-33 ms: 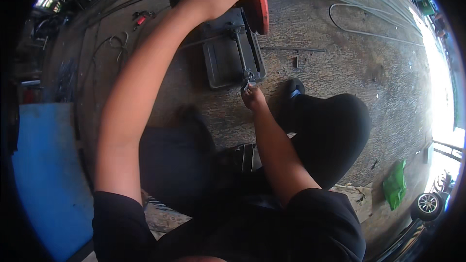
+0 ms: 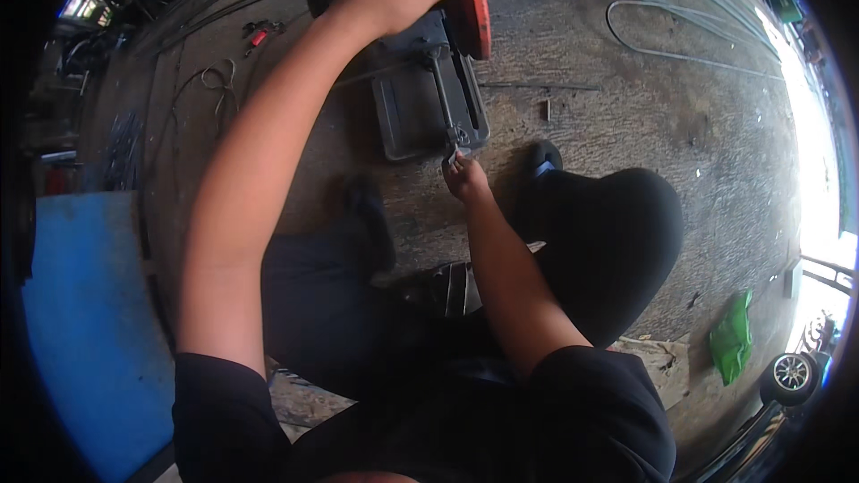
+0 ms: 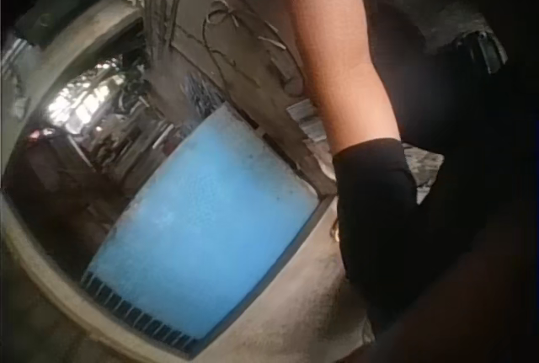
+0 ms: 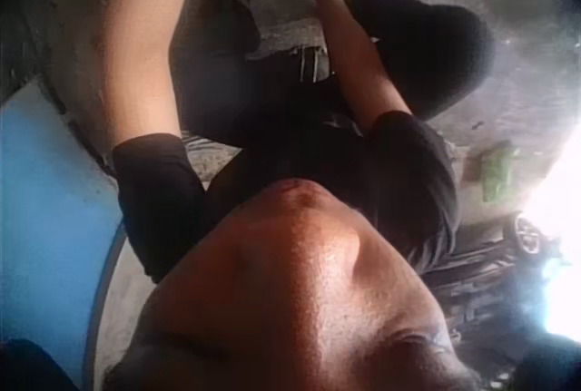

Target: Cutting metal rods to specific lengths using a chop saw and organizing the cut pieces.

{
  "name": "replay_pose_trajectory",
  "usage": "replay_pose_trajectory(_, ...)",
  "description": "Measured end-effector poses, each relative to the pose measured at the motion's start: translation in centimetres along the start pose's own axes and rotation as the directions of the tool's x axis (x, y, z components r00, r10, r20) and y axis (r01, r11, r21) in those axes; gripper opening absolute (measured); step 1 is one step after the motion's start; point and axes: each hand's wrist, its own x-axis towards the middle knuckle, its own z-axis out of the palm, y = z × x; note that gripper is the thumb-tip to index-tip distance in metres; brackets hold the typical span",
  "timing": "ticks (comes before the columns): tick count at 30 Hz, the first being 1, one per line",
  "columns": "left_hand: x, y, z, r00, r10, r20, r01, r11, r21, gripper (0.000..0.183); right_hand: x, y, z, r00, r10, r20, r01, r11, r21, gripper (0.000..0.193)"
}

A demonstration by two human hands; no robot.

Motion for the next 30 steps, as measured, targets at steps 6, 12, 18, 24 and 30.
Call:
replay_pose_trajectory(6, 0.1, 0.5, 0.6, 0.994, -0.057, 0.09, 0.07, 0.987, -0.144, 0.008, 0.1, 2.1, 2.7, 0.99, 0.054, -0.134, -0.043, 0.996, 0.083, 0.027)
replay_pose_trajectory(12, 0.5, 0.8, 2.2, 0.998, -0.063, -0.014, 0.062, 0.998, -0.029, 0.013, 0.7, 3.3, 5.6, 0.864, -0.175, -0.473, 0.031, 0.954, -0.297, 0.038)
replay_pose_trajectory(18, 1.2, 0.4, 3.6, 0.984, 0.033, -0.178, -0.038, 0.999, -0.025, 0.019, 2.4, 3.5, 4.7, 0.722, -0.515, -0.462, 0.192, 0.791, -0.581, 0.04)
replay_pose_trajectory(24, 0.5, 0.0, 3.9, 0.985, -0.031, -0.167, 0.023, 0.998, -0.05, 0.021, 1.0, 4.5, 5.4, 0.656, -0.614, -0.439, 0.194, 0.699, -0.689, 0.042)
replay_pose_trajectory(30, 1.0, 0.9, 3.8, 0.983, -0.008, -0.184, 0.013, 1.0, 0.026, 0.024, -0.1, 5.8, 4.8, 0.34, -0.936, -0.088, 0.301, 0.197, -0.933, 0.046)
